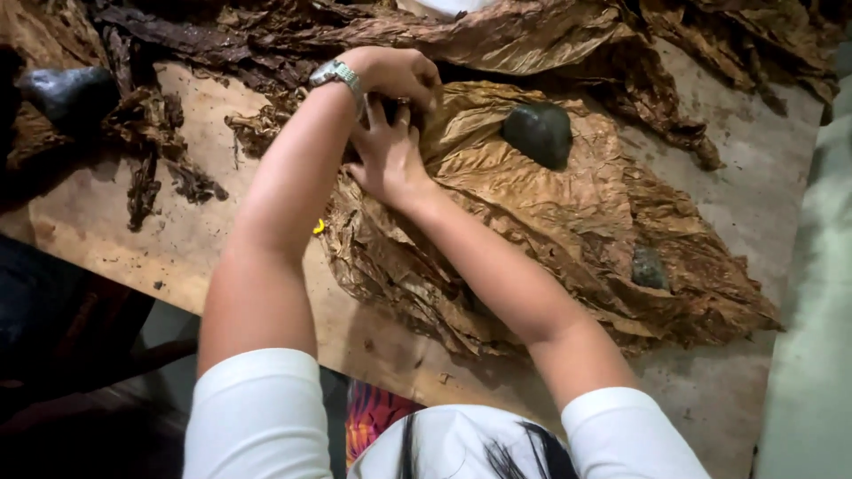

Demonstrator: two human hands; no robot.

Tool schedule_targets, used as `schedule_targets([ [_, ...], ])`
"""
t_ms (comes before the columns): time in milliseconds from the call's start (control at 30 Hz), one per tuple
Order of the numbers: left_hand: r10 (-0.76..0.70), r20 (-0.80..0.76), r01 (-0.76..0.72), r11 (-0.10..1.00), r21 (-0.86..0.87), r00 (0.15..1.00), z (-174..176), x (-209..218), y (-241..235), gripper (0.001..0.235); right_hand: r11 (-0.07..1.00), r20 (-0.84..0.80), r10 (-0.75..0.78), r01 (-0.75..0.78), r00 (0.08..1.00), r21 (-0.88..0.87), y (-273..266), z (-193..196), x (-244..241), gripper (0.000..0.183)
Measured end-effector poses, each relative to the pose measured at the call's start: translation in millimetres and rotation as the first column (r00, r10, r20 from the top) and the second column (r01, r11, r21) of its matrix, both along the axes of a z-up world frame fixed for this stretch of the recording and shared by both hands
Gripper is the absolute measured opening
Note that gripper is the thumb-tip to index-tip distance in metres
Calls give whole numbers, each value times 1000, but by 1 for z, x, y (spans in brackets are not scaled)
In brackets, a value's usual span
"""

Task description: Trimming and preparing large dried leaves on a wooden table using scissors and stones as weights.

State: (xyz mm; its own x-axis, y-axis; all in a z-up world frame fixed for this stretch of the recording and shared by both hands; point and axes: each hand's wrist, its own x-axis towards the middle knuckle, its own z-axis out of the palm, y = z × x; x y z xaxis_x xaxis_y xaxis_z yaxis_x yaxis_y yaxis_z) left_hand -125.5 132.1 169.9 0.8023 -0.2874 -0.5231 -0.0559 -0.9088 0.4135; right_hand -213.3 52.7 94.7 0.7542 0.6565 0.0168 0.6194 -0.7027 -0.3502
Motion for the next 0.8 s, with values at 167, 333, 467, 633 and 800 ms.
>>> schedule_targets([
  [167, -121, -15, 122, 988, 96, 993, -18, 10, 17, 31, 1000, 15, 11, -11, 1000, 14, 1, 2, -5, 62],
  [333, -96, -10, 96, 992, 79, 995, -20, 12, 25, 29, 944, 67, 69, -87, 995, 319, -21, -15, -4, 54],
  [467, -54, 14, 52, 991, 123, 998, -25, 19, 32, 37, 827, -1, 156, -130, 988, 548, -44, -1, -29, 53],
  [633, -129, 249, 139, 990, -23, 960, -53, 43, 70, 20, 576, -99, 277, -82, 956, 814, -76, 45, -61, 45],
  [800, 97, 472, 110, 914, -392, 876, -64, 5, 90, 22, 332, -294, 283, 194, 913, 923, -111, 51, -61, 48],
])
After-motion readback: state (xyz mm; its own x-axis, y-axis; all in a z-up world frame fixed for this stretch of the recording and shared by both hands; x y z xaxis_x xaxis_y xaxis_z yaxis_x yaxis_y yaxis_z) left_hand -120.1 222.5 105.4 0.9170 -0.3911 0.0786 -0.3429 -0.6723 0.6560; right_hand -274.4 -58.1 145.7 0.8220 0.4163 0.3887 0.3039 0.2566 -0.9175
